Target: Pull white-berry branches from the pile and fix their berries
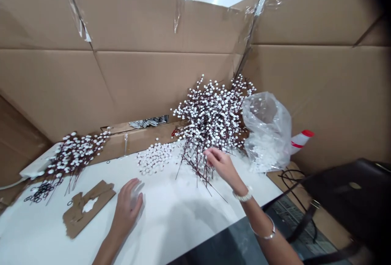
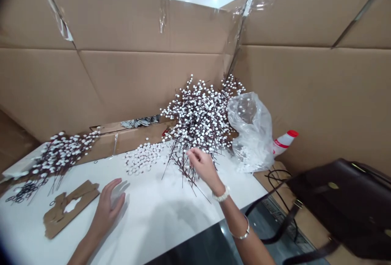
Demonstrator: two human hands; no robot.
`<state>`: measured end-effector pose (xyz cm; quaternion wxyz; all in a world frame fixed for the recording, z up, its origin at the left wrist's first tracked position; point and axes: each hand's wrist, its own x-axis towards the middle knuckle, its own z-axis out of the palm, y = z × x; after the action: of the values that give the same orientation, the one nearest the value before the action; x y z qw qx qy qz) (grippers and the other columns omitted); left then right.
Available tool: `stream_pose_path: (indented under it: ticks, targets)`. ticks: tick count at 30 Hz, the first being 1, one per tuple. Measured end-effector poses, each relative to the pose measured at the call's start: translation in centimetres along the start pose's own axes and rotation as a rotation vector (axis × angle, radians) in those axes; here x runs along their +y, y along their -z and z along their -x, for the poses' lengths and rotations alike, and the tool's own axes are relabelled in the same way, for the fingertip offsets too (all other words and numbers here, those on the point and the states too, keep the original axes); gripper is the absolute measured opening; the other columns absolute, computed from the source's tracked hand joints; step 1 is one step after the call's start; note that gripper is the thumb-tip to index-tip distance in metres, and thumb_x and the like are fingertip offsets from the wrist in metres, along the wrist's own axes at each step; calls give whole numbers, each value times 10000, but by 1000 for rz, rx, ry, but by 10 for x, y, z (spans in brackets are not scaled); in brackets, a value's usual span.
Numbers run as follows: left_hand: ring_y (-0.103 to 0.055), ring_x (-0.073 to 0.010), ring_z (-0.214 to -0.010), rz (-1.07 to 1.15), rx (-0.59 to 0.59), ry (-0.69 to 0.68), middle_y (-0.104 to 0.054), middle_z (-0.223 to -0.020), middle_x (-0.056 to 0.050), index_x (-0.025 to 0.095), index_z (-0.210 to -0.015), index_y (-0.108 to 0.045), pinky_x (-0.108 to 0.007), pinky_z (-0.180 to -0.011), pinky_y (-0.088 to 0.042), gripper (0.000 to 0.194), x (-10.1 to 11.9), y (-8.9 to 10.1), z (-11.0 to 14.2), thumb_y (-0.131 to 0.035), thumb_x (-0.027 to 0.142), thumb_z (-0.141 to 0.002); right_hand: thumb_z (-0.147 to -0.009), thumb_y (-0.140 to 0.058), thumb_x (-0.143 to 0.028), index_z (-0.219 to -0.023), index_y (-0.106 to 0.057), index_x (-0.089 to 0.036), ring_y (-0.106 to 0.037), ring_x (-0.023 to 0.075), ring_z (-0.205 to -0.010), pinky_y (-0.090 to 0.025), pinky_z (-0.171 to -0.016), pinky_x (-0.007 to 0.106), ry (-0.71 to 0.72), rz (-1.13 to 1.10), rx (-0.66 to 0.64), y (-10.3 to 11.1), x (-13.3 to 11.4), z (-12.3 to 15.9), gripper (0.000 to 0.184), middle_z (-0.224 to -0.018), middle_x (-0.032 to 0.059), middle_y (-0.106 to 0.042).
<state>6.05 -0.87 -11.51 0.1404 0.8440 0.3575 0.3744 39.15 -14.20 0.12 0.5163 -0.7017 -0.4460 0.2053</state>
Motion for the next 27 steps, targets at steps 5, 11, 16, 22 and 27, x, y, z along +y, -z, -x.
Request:
stream_pose_path:
  ticks: [5, 11, 16, 22, 27]
  targets:
    - [-654, -202, -894, 257, -82, 303, -667, -1070, -91, 217, -1217, -488, -319, -710, -564, 364, -3, 4, 0, -480, 431, -922, -917, -468, -346, -988, -619, -195, -613, 183, -723, -407, -652, 276, 106, 254, 154, 11, -26, -34, 225, -843, 47, -701]
    - [-647, -186, -796, 208, -161, 248, -697, -931, -55, 222, -1133, -561, -308, -701, -554, 334, 0, 7, 0, -462, 449, -910, -959, -421, -270, -949, -603, -178, -648, 232, -848, -369, -687, 295, -73, 767, -45, -31, -23, -23, 204, -932, 114, -704]
    - [-651, -182, -738, 169, -164, 194, -710, -859, -45, 220, -1069, -596, -311, -704, -546, 302, 6, 12, -3, -438, 421, -908, -914, -525, -307, -1085, -543, -133, -658, 306, -881, -376, -697, 321, -229, 726, 39, -64, 3, -24, 245, -886, 172, -694]
    - [-669, -199, -751, 131, -193, 147, -722, -865, -55, 233, -1006, -633, -315, -707, -536, 272, 4, 11, -2, -430, 390, -913, -816, -585, -283, -967, -519, -198, -621, 204, -661, -386, -597, 269, -304, 355, 144, -76, 20, -28, 185, -733, 53, -677]
    - [-679, -194, -758, 113, -209, 118, -726, -879, -36, 239, -988, -642, -304, -710, -530, 263, 2, 11, 0, -425, 376, -927, -804, -482, -539, -945, -448, -234, -422, 118, -373, -296, -397, 254, -306, -103, 172, -72, 19, -16, 339, -700, -1, -657]
